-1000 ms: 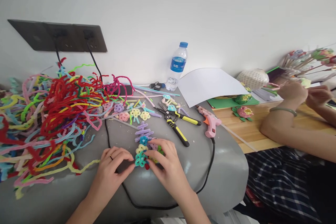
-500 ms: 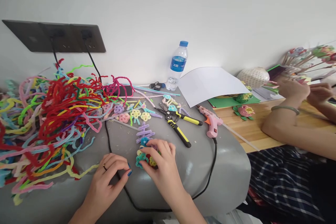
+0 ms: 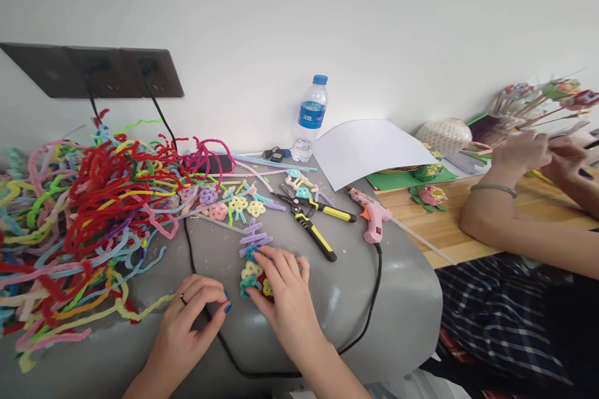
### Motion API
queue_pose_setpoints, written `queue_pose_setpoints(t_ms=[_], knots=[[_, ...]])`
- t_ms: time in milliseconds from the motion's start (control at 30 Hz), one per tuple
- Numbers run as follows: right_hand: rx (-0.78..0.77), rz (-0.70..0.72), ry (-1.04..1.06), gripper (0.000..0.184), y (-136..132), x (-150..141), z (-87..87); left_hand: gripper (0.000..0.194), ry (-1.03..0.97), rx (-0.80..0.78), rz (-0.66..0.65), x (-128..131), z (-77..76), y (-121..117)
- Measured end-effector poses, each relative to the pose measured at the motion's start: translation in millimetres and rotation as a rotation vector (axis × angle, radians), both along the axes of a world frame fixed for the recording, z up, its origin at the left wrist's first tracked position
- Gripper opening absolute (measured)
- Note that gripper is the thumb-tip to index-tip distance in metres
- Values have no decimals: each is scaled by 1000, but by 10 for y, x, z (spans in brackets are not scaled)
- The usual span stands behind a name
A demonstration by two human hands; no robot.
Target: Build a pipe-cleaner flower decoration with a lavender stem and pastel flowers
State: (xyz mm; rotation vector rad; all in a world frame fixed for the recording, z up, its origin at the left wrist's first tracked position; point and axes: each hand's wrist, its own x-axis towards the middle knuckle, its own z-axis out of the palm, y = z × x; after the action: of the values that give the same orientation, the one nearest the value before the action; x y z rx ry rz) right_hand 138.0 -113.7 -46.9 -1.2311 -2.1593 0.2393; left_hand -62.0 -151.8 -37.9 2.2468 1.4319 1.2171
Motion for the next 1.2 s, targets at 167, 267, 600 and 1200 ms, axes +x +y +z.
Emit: queue_pose_setpoints(t_ms=[167,267,600,1200], knots=[[-14,-10,0,35,12,-18,20,16,16,-5,10,4,5,-1],[-20,-18,2,34,2,-41,43,15,14,-1,9,16,30,-5],[21,-107,92,36,-179,-70,78,29,105,-16,33,116,153,174],[1,-122,347,52,-41,241,-96,59,642,-26,98,581,7,432]])
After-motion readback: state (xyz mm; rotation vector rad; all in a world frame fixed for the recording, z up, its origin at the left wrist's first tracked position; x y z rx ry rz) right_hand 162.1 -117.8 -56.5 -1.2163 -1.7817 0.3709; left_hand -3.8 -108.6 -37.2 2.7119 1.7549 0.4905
